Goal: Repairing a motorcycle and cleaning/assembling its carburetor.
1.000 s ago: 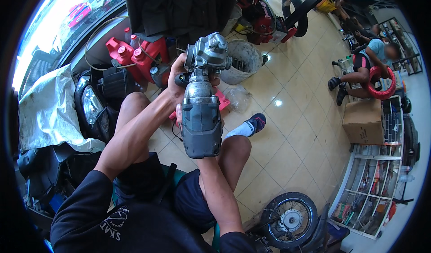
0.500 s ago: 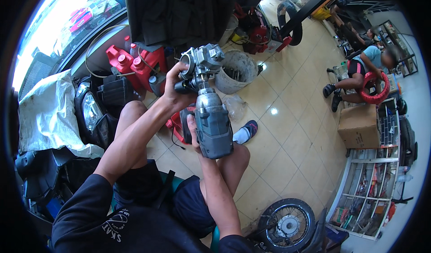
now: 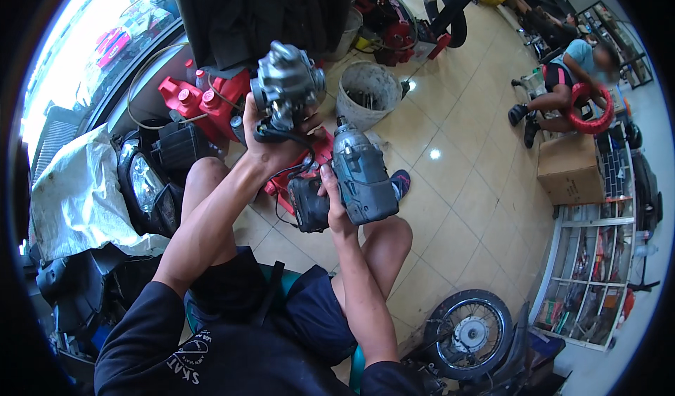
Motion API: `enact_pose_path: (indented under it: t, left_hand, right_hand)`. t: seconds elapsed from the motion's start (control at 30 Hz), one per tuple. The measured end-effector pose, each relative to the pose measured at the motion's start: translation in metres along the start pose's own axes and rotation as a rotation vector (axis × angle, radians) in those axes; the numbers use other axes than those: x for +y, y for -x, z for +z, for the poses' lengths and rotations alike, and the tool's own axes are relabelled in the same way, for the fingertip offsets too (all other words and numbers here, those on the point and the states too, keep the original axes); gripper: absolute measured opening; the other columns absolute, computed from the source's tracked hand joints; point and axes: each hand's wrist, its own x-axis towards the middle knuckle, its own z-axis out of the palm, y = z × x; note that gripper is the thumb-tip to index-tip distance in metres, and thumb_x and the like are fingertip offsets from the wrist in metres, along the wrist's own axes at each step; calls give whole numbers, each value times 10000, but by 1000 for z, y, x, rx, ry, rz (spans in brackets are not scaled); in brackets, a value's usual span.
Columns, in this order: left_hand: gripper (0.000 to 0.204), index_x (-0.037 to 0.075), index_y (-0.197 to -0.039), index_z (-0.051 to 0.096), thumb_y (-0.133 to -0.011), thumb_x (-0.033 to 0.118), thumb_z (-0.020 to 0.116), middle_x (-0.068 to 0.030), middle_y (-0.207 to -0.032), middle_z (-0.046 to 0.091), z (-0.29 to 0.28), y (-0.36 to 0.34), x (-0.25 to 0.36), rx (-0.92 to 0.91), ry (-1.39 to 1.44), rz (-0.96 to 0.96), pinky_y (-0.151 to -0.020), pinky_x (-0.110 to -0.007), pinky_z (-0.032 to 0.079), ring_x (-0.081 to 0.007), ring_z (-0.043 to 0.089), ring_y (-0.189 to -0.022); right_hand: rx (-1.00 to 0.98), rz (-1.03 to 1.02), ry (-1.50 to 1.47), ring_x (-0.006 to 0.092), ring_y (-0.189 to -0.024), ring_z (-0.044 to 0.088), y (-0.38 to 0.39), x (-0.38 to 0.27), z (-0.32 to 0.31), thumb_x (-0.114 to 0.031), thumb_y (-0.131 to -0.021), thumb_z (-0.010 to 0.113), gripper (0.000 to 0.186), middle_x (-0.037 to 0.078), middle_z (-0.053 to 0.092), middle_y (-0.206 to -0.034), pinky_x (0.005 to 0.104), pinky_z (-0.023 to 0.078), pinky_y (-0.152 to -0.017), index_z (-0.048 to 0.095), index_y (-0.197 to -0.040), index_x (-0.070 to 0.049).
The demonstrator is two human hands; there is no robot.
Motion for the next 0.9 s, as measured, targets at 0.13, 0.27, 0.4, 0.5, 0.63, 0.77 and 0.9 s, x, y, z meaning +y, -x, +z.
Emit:
enact_pose_path:
  t: [0.13, 0.27, 0.4, 0.5, 0.63, 0.77, 0.9]
  left_hand:
    - [793, 64, -1148, 517, -760, 723, 306, -124, -953, 535, 3, -11, 2, -117, 47, -61, -844, -431, 334, -233, 458, -865]
    - [808, 43, -1200, 493, -755, 703, 355, -121, -959, 538, 7, -11, -1, -37, 57, 0, -927, -434, 325, -256, 476, -910]
    - [731, 38, -1190, 497, -755, 623, 450, -142, -1015, 556, 5, -11, 0, -116, 6, -31, -764, -320, 442, -252, 505, -903]
    - [715, 28, -1189, 499, -751, 593, 473, -166, -1031, 565, 2, -11, 0, -73, -52, 34, -693, -287, 446, -258, 537, -871]
    - [672, 25, -1193, 502, -748, 528, 508, -194, -1069, 571, 6, -8, 5, -81, -97, 7, -639, -281, 454, -268, 569, -880]
    - [570, -9, -1166, 505, -678, 283, 549, -184, -1059, 594, 13, -5, 15, 68, -449, 158, -755, -305, 506, -238, 611, -855]
    - [680, -12, -1185, 451, -544, 45, 670, -115, -946, 594, 12, -10, 22, 158, -979, 413, -806, -293, 498, -195, 609, -852]
  right_hand:
    - [-21, -55, 58, 116, -530, 494, 2, -1, 0, -73, -810, 593, 238, 42, 540, -730, 250, 414, -508, 515, -1028, -18]
    - [-127, -151, 126, 137, -603, 528, 2, 2, -3, -68, -827, 593, 168, 53, 576, -756, 264, 431, -573, 546, -981, -19]
    - [-235, -139, 242, 181, -745, 576, 2, 12, -7, -103, -830, 633, 126, 68, 615, -823, 300, 456, -684, 605, -928, -29]
    - [-250, -143, 242, 171, -759, 577, 2, 19, -6, -103, -820, 649, 138, 64, 614, -835, 296, 459, -706, 606, -927, -28]
    - [-210, -48, 72, 149, -707, 561, 0, 16, -7, -107, -826, 642, 124, 45, 602, -780, 287, 451, -663, 604, -913, -29]
    - [-141, 10, -68, 86, -532, 484, -6, 8, -6, -136, -841, 626, 102, 6, 543, -668, 235, 387, -515, 585, -839, -43]
    - [-11, 74, -96, 99, -495, 477, -10, 7, -5, -134, -824, 640, 127, 7, 540, -673, 246, 392, -493, 550, -787, -51]
